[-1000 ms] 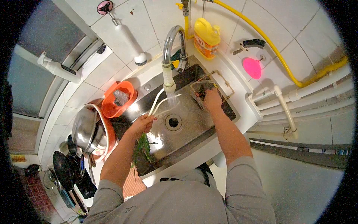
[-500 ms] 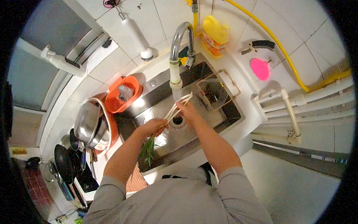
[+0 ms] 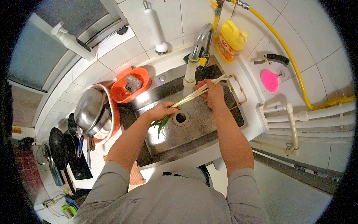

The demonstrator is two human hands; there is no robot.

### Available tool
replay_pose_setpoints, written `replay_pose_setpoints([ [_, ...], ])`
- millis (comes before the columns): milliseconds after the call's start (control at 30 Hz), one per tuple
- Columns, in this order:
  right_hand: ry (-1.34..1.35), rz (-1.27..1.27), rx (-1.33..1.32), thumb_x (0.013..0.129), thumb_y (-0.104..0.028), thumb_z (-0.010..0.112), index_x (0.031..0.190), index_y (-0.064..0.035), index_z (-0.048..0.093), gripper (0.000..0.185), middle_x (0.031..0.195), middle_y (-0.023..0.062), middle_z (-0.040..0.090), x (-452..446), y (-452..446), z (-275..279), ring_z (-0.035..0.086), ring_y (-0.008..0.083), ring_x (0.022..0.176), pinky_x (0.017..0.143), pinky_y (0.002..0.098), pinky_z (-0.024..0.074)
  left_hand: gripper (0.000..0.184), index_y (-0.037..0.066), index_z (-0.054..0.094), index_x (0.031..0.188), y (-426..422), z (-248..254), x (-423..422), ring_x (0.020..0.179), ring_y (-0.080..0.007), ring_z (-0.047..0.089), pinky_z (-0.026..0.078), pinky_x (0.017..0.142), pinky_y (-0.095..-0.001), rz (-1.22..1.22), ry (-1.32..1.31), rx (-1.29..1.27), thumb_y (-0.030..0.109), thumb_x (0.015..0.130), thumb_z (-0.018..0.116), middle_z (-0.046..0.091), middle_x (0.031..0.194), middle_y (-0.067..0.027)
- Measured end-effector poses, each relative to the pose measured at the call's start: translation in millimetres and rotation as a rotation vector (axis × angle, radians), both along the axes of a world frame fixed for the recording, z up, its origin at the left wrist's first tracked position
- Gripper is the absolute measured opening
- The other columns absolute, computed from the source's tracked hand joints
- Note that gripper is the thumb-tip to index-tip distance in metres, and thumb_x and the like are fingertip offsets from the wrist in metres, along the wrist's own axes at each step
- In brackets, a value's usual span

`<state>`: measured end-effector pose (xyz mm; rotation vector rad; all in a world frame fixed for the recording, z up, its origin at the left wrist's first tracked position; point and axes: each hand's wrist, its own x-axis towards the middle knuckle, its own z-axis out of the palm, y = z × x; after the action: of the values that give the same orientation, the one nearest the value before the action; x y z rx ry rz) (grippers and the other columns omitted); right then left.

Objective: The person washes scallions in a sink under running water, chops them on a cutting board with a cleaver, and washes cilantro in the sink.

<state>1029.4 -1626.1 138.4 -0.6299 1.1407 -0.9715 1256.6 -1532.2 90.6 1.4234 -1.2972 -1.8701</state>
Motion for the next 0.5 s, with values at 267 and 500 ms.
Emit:
replay_pose_setpoints([
  [267,0.072,-0.117,-0.161,0.098,-0.017,0.038,0.108,0.0022,0.047,0.024,0.103,0.0180,0.061,-48,-37,12,0.064,0.0276,0.090,0.072,0.0380,0.0563,0.020,0.003,0.058,0.089,5,-40,29,0.063,-0.0121,0.055,0.046,0.057,-0.0269,0.001,-0.139,0.022,0.023,0.088,0.062,0.058,0.072,-0.0028],
  [500,0.042,-0.182,-0.123,0.098,-0.019,0.038,0.110,0.0014,0.046,0.025,0.106,0.0191,0.060,-62,-42,11,0.064,0.0298,0.089,0.069,0.0382,0.0548,0.017,0.004,0.061,0.091,13,-22,52,0.060,-0.0132,0.054,0.046,0.055,-0.0271,0.033,-0.166,0.125,0.021,0.086,0.061,0.058,0.070,-0.0037],
])
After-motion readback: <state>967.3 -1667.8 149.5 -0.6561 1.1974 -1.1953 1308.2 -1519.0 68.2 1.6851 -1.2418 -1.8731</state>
